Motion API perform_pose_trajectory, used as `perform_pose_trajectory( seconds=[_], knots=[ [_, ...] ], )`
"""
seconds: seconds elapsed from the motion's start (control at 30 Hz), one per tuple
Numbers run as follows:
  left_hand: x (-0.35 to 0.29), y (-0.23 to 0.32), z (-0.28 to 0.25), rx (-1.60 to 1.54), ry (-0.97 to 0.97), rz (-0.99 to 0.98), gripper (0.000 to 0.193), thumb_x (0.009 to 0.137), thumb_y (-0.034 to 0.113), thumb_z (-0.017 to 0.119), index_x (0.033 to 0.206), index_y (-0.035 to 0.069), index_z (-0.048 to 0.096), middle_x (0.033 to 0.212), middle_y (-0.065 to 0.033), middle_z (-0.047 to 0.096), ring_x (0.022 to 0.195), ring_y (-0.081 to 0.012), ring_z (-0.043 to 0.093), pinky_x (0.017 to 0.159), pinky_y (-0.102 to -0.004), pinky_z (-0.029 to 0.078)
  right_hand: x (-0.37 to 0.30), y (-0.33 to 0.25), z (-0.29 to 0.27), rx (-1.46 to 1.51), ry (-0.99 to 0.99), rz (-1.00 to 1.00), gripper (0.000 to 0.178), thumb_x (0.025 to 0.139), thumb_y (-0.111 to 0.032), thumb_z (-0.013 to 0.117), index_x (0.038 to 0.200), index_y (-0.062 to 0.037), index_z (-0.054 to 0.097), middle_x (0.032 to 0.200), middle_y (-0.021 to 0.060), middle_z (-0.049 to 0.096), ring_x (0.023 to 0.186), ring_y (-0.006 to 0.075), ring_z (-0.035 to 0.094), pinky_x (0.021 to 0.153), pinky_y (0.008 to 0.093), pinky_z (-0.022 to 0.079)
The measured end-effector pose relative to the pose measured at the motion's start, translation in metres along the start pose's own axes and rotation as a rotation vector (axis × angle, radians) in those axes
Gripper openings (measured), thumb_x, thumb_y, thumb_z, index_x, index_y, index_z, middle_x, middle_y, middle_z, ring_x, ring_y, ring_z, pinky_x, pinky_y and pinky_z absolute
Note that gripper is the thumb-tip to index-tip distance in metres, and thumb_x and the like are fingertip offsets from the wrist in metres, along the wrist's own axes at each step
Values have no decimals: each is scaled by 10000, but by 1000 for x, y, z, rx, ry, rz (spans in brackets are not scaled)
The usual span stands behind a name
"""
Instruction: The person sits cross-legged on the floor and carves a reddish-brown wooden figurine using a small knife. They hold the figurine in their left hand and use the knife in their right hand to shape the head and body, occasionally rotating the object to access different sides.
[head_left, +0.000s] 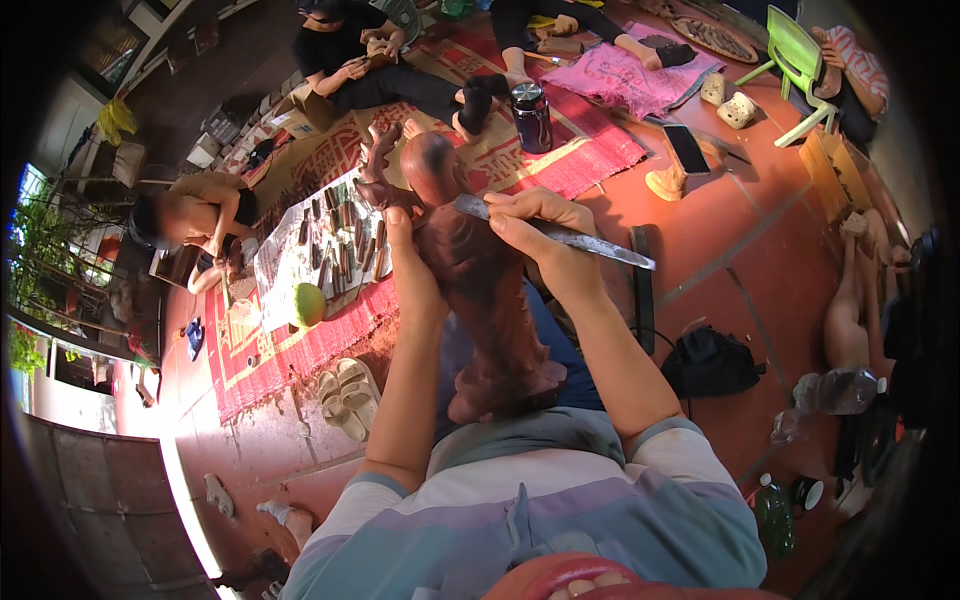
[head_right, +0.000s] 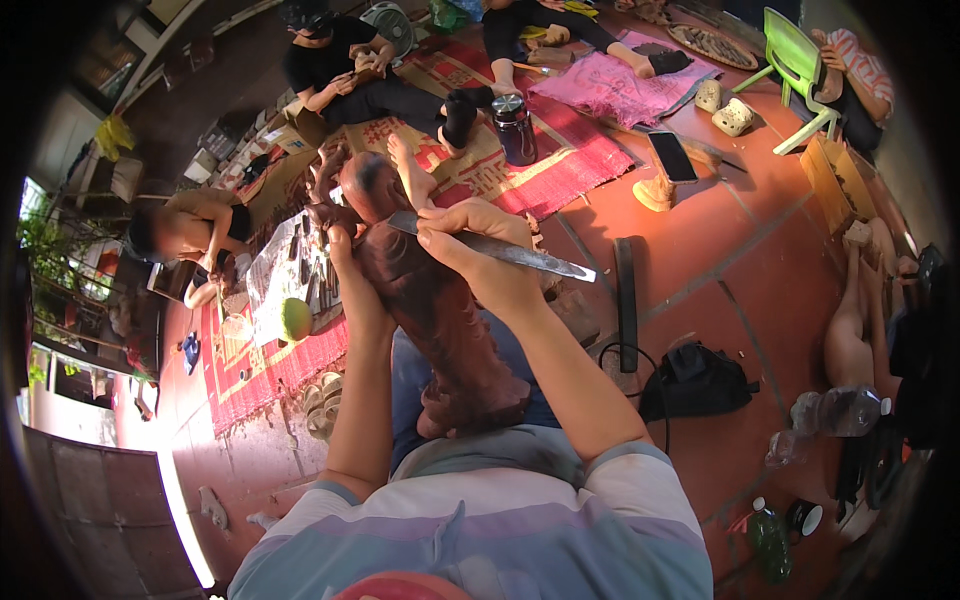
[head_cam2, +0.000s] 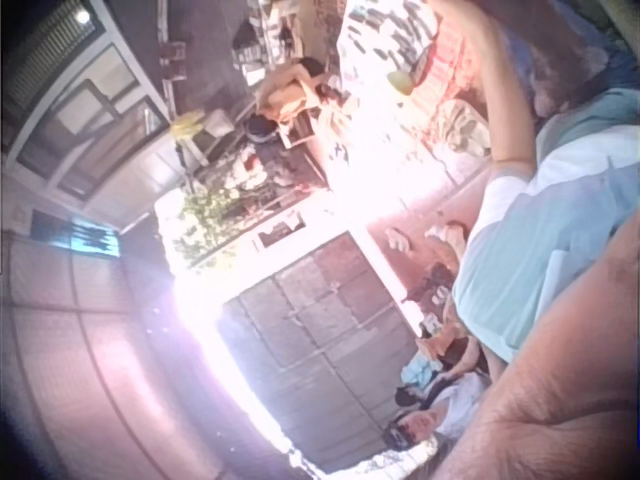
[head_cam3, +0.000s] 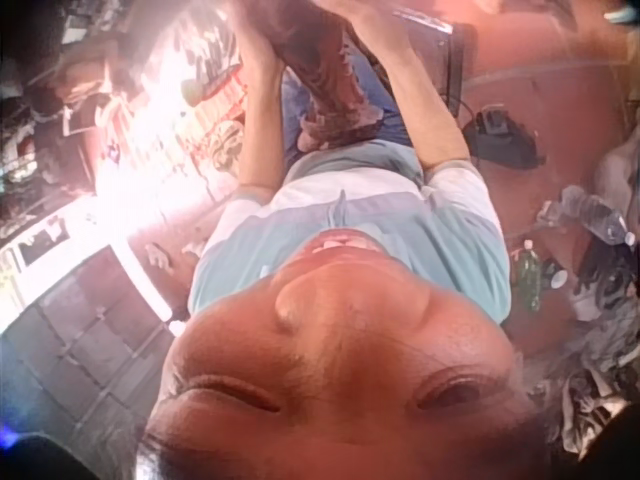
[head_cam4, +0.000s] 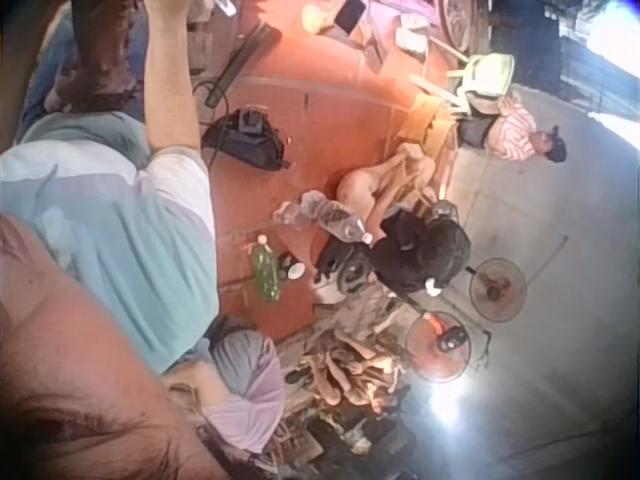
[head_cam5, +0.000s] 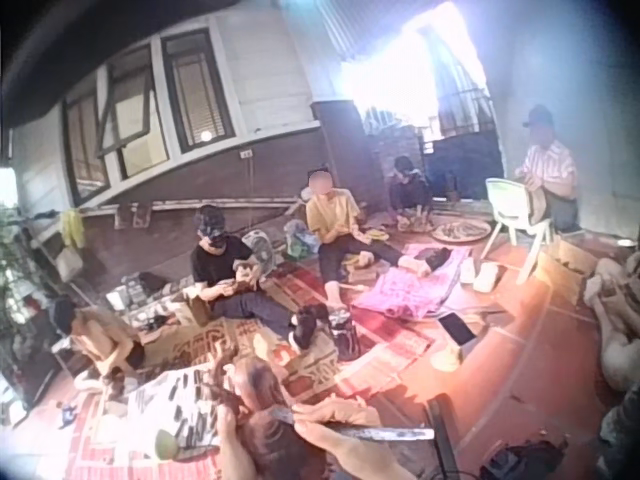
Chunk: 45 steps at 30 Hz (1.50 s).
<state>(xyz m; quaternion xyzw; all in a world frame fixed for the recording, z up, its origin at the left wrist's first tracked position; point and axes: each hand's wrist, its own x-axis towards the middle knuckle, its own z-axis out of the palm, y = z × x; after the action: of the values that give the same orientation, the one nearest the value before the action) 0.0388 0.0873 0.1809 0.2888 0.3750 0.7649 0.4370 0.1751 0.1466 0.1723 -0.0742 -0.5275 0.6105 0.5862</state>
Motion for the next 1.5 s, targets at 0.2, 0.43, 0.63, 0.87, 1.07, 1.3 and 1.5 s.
perform_pose_trajectory(
  seconds=[0.2,0.43,0.63,0.87,1.07,1.3,1.5],
  knots=[
    [-1,-4,4,94,71,3,584,946,522,398,1239,25,490,1180,-144,586,1055,-241,595,938,-359,470,12,-14,2,58,112,158,92,805,-11,670,891,22,679,895,76,677,823,83,610,749,213,483],
    [6,-7,-7,75,26,12,576,947,518,399,1232,26,490,1185,-146,584,1056,-240,594,937,-359,470,17,-13,-4,93,57,186,121,813,-19,665,927,19,681,898,71,681,836,93,621,775,222,497],
    [1,-2,-2,64,38,21,575,948,516,398,1240,29,482,1155,-138,593,1044,-234,599,933,-354,473,12,-17,-4,21,37,270,121,815,-11,654,931,15,682,909,60,675,816,88,617,763,214,491],
    [-3,2,-2,38,115,30,495,976,420,389,1169,-14,528,1089,-136,617,966,-208,625,882,-325,496,6,-15,9,-27,76,261,90,808,-24,654,885,18,676,982,119,679,867,126,616,841,266,466],
    [-1,4,-3,62,37,28,552,951,503,401,1233,37,488,1144,-121,594,1020,-218,604,922,-348,474,14,-9,15,-6,132,123,126,809,-10,668,929,26,676,924,93,679,845,101,625,805,221,491],
    [0,0,-4,119,61,12,589,934,531,414,1230,27,489,1148,-133,594,1012,-228,610,917,-355,479,18,-18,14,127,117,160,109,816,-17,667,916,27,673,911,81,679,843,98,619,797,224,495],
    [6,-4,-11,15,58,9,550,958,466,396,1168,-24,535,1084,-153,627,964,-226,634,887,-338,496,12,-27,-14,-58,-33,362,116,813,-34,638,912,9,681,960,103,672,871,120,621,821,235,480]
  ],
)
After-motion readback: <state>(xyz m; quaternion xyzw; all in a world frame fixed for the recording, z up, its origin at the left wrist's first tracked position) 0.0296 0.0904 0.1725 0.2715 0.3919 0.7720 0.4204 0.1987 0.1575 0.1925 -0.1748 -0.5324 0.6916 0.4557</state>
